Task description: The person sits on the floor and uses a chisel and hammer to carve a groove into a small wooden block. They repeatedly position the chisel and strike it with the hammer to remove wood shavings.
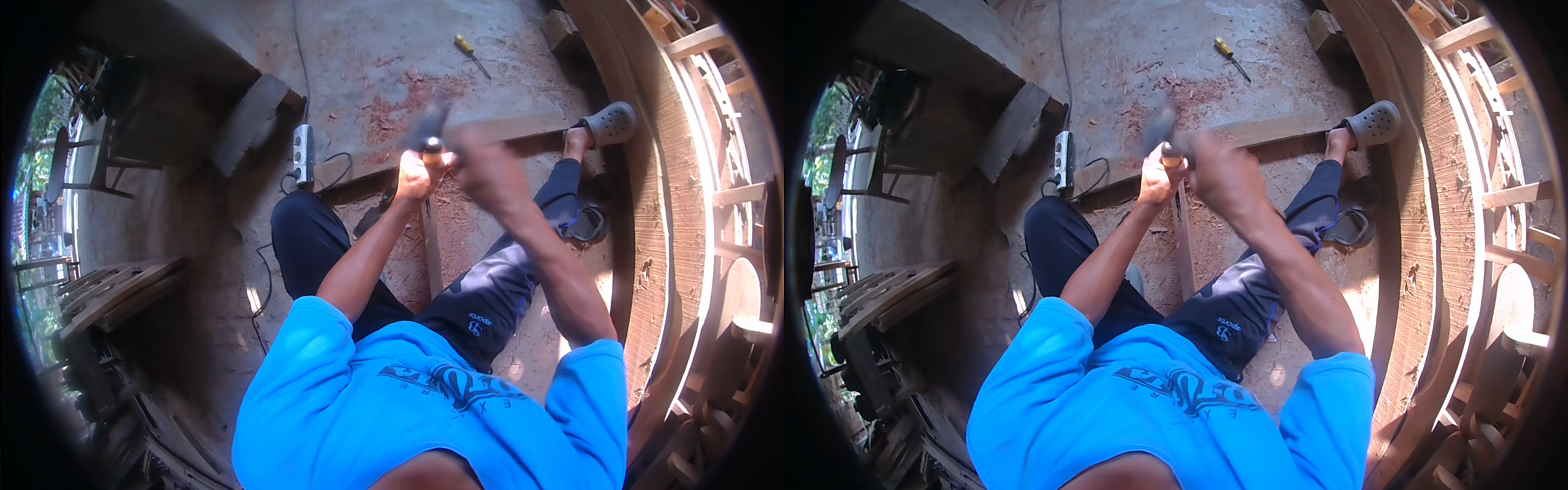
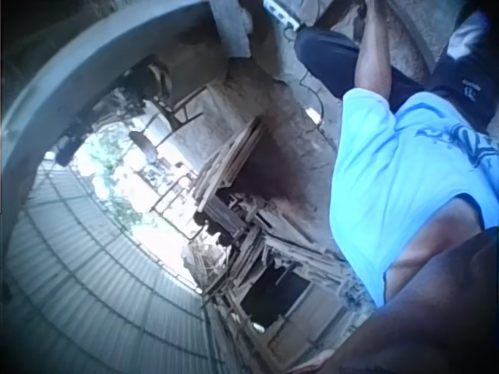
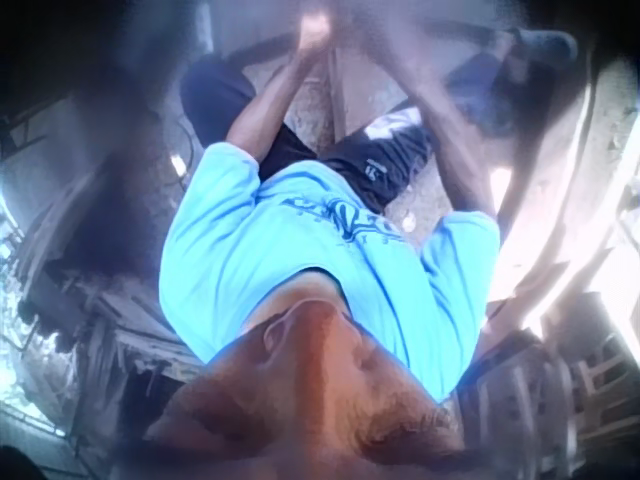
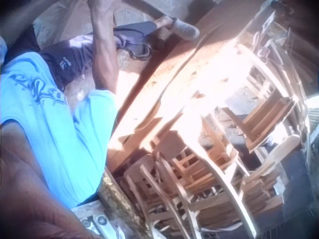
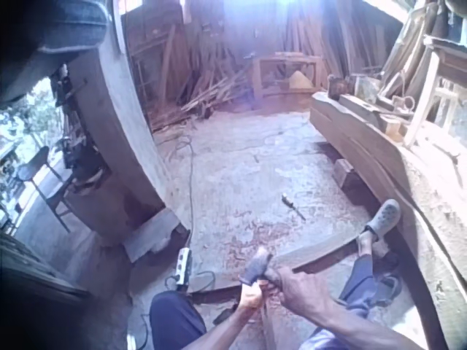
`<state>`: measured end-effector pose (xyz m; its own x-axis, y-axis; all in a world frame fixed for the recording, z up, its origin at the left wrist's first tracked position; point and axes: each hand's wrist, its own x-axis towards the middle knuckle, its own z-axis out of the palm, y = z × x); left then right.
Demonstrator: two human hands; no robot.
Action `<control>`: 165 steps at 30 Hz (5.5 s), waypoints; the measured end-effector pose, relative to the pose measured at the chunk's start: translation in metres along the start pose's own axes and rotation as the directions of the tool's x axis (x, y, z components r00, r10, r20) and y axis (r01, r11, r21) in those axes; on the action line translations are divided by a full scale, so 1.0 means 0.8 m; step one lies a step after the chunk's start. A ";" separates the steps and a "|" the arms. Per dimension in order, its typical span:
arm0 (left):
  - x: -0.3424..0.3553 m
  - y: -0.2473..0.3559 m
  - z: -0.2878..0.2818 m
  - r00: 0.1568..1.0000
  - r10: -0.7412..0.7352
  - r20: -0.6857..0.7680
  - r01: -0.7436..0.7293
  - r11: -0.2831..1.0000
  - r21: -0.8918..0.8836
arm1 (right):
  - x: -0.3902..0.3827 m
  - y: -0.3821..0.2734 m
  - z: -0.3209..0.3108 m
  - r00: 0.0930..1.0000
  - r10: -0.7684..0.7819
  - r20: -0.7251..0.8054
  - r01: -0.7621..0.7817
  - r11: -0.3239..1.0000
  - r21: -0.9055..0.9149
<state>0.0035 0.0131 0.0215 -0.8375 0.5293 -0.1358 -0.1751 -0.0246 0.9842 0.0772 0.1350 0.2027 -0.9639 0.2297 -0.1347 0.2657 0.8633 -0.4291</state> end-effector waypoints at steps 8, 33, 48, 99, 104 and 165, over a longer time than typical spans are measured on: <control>0.019 -0.015 0.011 0.984 0.139 -0.111 -0.115 0.973 0.200 | -0.063 0.081 0.098 0.950 0.313 0.006 -0.229 0.682 0.695; 0.126 0.017 0.013 0.763 -0.401 -0.508 0.487 0.872 0.043 | -0.249 0.118 0.197 0.751 0.497 0.436 -0.603 0.244 0.759; 0.073 0.065 -0.082 0.932 -0.222 -0.287 0.048 0.860 -0.508 | -0.209 0.125 0.202 0.682 0.507 0.527 -0.686 0.195 0.701; -0.134 -0.022 0.024 0.799 0.597 -0.066 -0.532 0.755 0.383 | -0.148 0.091 0.128 0.977 0.191 -0.093 -0.123 0.867 0.483; -0.026 0.022 0.029 0.749 0.626 -0.217 -0.545 0.769 0.335 | -0.203 0.110 0.129 0.885 0.461 0.072 -0.368 0.596 0.713; 0.099 0.047 -0.050 0.967 -0.245 -0.065 0.228 0.953 -0.202 | -0.235 0.150 0.159 0.626 0.536 0.567 -0.693 0.048 0.719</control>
<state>-0.0901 0.0203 0.0430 -0.8008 0.4631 -0.3798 -0.4619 -0.0739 0.8838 0.2925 0.1382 0.0629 -0.4504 0.3520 -0.8205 0.6937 -0.4407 -0.5698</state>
